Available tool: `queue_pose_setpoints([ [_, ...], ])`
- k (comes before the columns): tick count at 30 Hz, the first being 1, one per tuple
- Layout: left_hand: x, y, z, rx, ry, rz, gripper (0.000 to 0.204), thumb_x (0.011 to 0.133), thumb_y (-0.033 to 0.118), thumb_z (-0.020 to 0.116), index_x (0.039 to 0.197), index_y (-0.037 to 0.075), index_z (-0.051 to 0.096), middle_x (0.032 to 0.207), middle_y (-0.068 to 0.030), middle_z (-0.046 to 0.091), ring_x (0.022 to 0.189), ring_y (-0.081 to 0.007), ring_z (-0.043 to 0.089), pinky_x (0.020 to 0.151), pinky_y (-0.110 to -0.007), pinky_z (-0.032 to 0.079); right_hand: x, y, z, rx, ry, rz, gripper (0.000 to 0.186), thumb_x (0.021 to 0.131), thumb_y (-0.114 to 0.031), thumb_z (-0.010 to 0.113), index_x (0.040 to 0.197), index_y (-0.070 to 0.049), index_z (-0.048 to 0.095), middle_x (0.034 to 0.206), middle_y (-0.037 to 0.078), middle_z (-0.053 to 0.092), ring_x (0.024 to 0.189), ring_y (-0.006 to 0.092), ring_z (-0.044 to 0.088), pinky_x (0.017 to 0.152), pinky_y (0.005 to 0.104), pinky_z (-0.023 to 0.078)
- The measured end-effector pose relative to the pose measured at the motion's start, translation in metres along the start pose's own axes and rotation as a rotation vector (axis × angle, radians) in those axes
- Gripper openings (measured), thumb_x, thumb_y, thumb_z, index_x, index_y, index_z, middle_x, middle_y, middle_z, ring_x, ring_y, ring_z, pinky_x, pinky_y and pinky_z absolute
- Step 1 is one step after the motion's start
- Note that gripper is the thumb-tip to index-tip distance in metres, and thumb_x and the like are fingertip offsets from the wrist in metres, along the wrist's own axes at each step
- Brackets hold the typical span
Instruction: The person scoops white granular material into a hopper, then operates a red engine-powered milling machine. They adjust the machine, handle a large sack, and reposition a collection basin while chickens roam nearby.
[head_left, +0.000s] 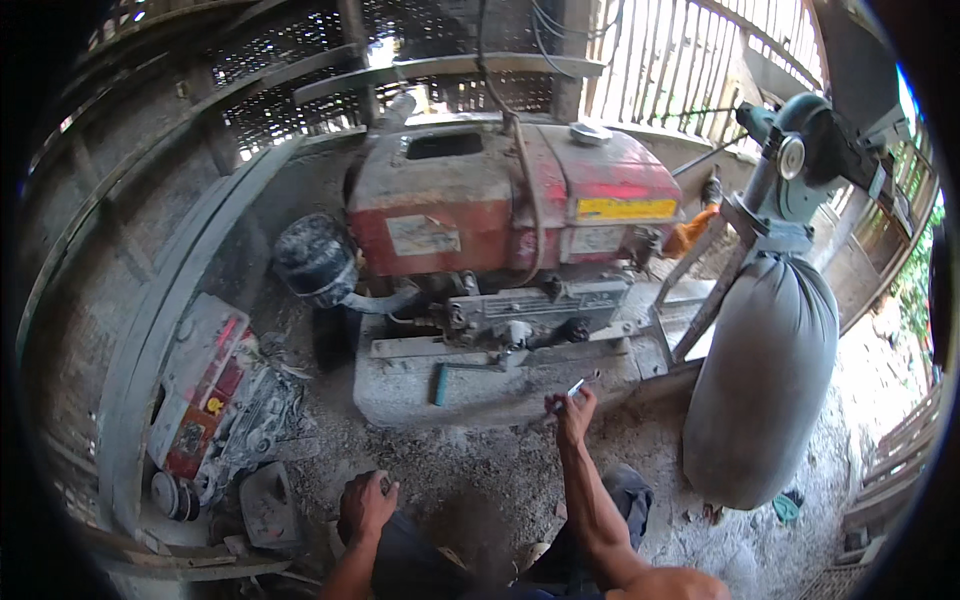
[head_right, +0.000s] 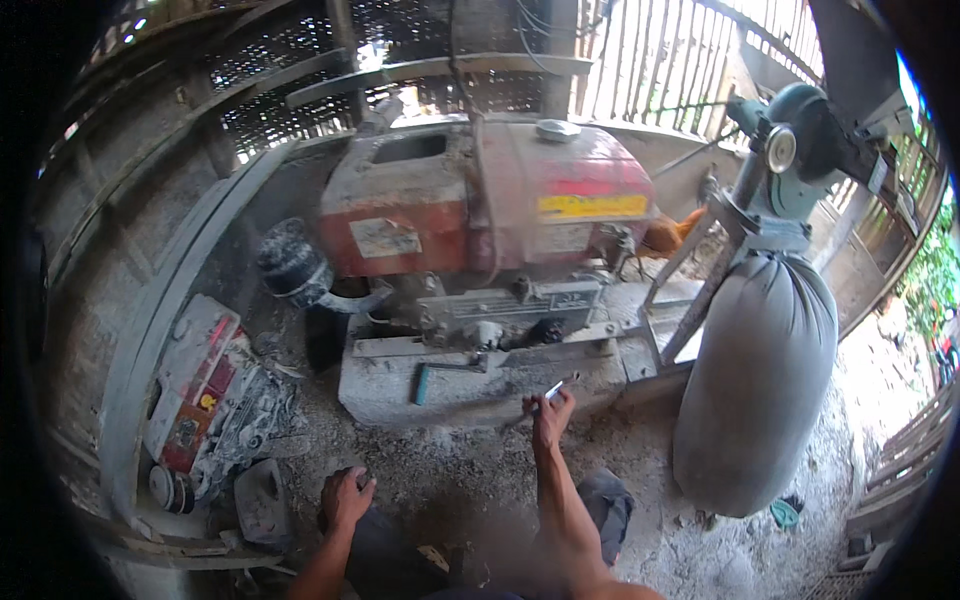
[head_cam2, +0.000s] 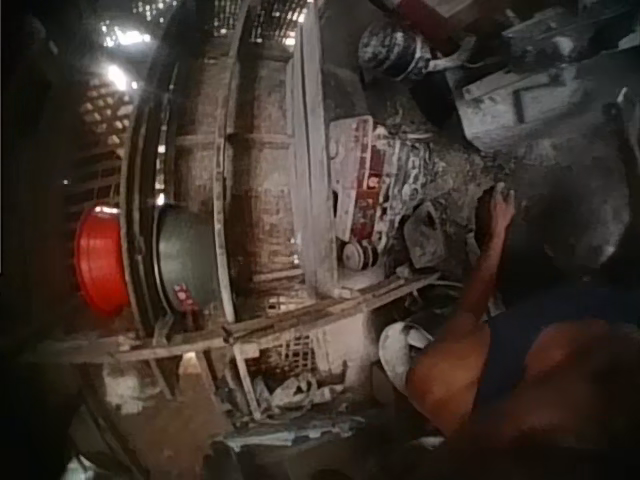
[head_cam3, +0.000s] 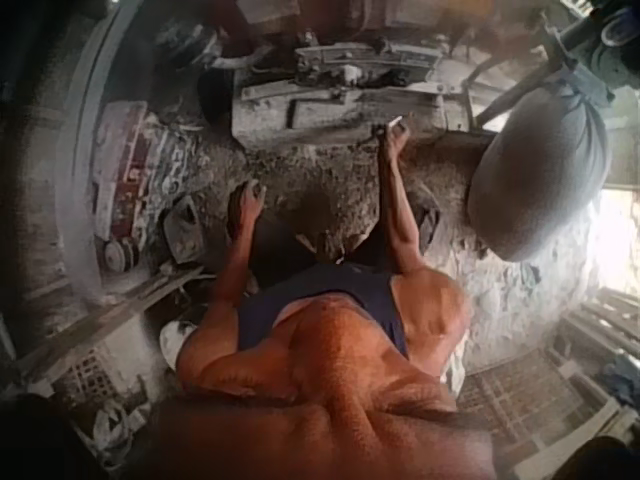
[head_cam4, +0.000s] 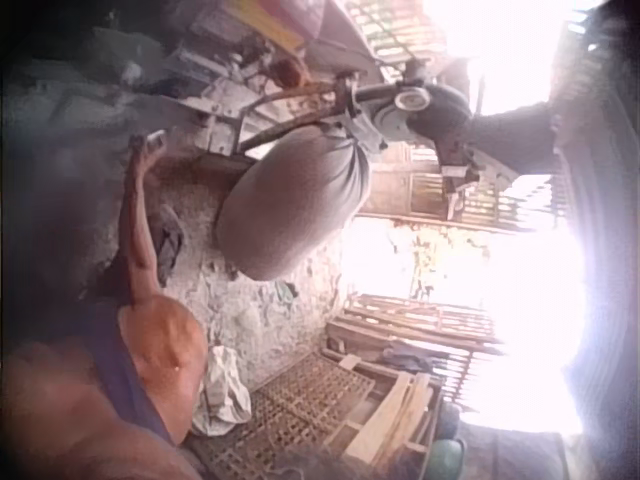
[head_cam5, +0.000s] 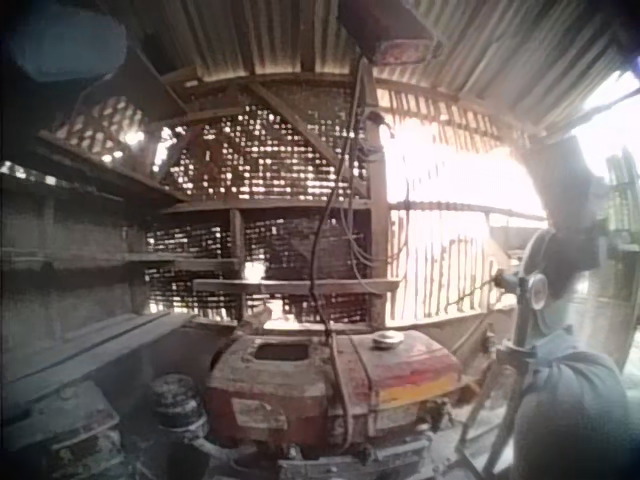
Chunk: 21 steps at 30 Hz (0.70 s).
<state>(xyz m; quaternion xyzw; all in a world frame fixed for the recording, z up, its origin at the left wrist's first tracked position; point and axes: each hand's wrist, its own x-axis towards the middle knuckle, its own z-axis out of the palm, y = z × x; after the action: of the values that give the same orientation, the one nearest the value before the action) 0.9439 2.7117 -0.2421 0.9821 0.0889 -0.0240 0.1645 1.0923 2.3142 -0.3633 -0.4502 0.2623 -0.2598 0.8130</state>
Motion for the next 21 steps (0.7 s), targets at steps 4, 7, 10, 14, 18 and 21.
queue_pose_setpoints([
  [4, 0.017, 0.002, 0.014, 0.027, -0.021, 0.036, 0.035, 0.081, 0.038, 0.071, 0.107, 0.014, 0.07, 0.104, -0.0133, 0.07, 0.099, -0.036, 0.064, 0.085, -0.047, 0.051, -0.085, -0.04, 0.018, -0.258, -0.292, 0.058, 0.016, 0.099, -0.021, 0.054, 0.107, -0.007, 0.053, 0.074, 0.002, 0.053, 0.06, 0.0101, 0.05, 0.046, 0.0261, 0.039],
  [7, 0.033, 0.003, 0.026, 0.029, -0.038, 0.049, 0.036, 0.081, 0.039, 0.07, 0.108, 0.015, 0.07, 0.106, -0.0144, 0.07, 0.101, -0.0363, 0.064, 0.086, -0.047, 0.051, -0.129, -0.055, 0.064, -0.051, -0.493, 0.236, 0.019, 0.102, -0.025, 0.05, 0.108, -0.008, 0.056, 0.07, -0.001, 0.05, 0.054, 0.0071, 0.041, 0.044, 0.0237, 0.033],
  [10, 0.046, 0.0, 0.038, 0.025, -0.014, 0.118, 0.039, 0.081, 0.039, 0.069, 0.11, 0.013, 0.07, 0.11, -0.0155, 0.069, 0.102, -0.0361, 0.064, 0.09, -0.046, 0.051, -0.146, -0.051, 0.129, -0.043, -0.498, 0.23, 0.03, 0.104, -0.035, 0.048, 0.107, -0.007, 0.058, 0.066, -0.006, 0.043, 0.052, 0.005, 0.036, 0.046, 0.0218, 0.031],
  [14, 0.049, -0.006, 0.047, 0.003, -0.028, 0.111, 0.04, 0.081, 0.04, 0.07, 0.109, 0.011, 0.07, 0.108, -0.0157, 0.07, 0.102, -0.0351, 0.065, 0.09, -0.046, 0.051, -0.143, -0.036, 0.211, 0.132, -0.468, 0.095, 0.028, 0.105, -0.036, 0.046, 0.1, -0.01, 0.055, 0.069, -0.006, 0.045, 0.055, 0.0054, 0.037, 0.049, 0.0226, 0.03],
  [18, 0.04, -0.01, 0.044, -0.033, 0.02, 0.107, 0.038, 0.081, 0.04, 0.069, 0.107, 0.013, 0.071, 0.102, -0.016, 0.071, 0.096, -0.0354, 0.066, 0.085, -0.046, 0.052, -0.143, -0.028, 0.265, 0.529, -0.437, 0.149, 0.028, 0.105, -0.037, 0.045, 0.097, -0.012, 0.054, 0.074, -0.003, 0.046, 0.063, 0.0087, 0.042, 0.058, 0.0267, 0.036],
  [21, 0.037, -0.01, 0.039, 0.002, -0.005, 0.107, 0.037, 0.082, 0.04, 0.068, 0.106, 0.013, 0.071, 0.099, -0.0157, 0.071, 0.092, -0.0348, 0.067, 0.082, -0.046, 0.052, -0.148, -0.025, 0.293, 0.807, -0.462, 0.165, 0.026, 0.105, -0.037, 0.046, 0.097, -0.013, 0.052, 0.079, -0.001, 0.047, 0.068, 0.0125, 0.045, 0.067, 0.0319, 0.04],
])
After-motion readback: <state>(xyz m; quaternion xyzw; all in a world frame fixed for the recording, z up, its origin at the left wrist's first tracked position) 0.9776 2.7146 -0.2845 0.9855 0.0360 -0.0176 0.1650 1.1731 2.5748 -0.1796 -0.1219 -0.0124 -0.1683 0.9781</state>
